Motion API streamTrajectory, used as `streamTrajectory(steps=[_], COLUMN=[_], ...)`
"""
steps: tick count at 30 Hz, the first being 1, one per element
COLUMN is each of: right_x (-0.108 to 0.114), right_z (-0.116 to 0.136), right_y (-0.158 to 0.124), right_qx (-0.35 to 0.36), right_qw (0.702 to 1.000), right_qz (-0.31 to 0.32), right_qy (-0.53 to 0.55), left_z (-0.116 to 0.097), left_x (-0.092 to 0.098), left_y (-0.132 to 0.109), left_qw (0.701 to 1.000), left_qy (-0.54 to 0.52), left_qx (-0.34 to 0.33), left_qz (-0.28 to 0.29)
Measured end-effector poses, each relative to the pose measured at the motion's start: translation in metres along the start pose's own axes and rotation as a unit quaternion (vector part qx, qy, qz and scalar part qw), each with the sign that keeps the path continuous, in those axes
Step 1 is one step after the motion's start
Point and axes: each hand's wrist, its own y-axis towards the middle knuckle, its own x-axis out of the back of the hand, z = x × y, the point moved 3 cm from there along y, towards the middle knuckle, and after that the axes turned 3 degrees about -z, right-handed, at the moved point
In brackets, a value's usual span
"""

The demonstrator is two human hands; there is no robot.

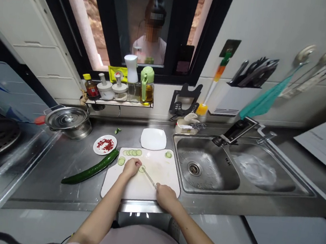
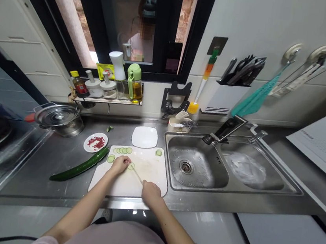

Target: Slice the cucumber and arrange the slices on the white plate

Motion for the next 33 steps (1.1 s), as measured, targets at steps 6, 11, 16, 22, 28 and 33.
streamTrajectory(steps=[6,11,16,22,28,33], right_x=[-0.008,-0.017,-0.02,-0.014,-0.013,-0.015], right_z=[-0.013,-0.031,-0.049,-0.053,-0.046,-0.039], right_y=[-0.012,-0.016,-0.013,-0.001,0.007,0.012], right_qx=[0.0,0.004,0.007,-0.008,0.009,0.019], right_qw=[1.0,0.998,0.989,0.986,0.987,0.988], right_qz=[0.001,-0.011,-0.049,-0.062,-0.047,-0.037], right_qy=[0.006,0.066,0.139,0.153,0.156,0.151], left_z=[-0.005,-0.01,-0.017,-0.005,0.04,0.071], left_x=[-0.002,-0.003,-0.007,-0.005,0.019,0.03], left_y=[-0.005,-0.009,-0.014,-0.023,-0.038,-0.046], left_qw=[0.999,0.998,0.998,0.995,0.98,0.963], left_qy=[0.032,0.055,0.038,-0.045,-0.07,-0.088], left_qx=[-0.008,-0.004,-0.003,0.04,0.097,0.121], left_qz=[-0.011,-0.031,-0.044,-0.081,-0.16,-0.225])
